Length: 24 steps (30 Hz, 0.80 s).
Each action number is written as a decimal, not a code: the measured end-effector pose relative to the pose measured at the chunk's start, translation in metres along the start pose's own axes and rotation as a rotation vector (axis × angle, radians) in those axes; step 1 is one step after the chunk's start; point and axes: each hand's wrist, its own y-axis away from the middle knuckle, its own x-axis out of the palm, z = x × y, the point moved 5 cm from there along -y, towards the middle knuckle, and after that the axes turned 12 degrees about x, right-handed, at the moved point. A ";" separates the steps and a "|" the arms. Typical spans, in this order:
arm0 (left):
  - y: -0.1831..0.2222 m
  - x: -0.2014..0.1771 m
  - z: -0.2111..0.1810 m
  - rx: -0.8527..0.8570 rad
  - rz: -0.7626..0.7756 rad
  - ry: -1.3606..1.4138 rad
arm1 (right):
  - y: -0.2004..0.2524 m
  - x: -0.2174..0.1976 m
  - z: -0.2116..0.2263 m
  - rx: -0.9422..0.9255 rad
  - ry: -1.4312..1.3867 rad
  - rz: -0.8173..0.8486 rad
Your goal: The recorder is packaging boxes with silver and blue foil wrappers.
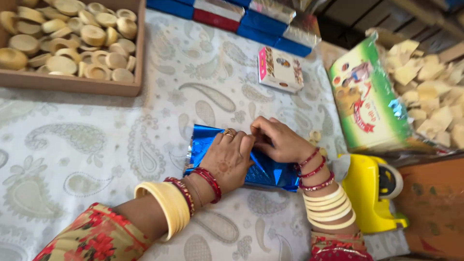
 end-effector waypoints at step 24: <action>0.000 -0.001 0.001 0.003 -0.010 -0.061 | -0.003 -0.018 -0.007 0.043 0.351 -0.315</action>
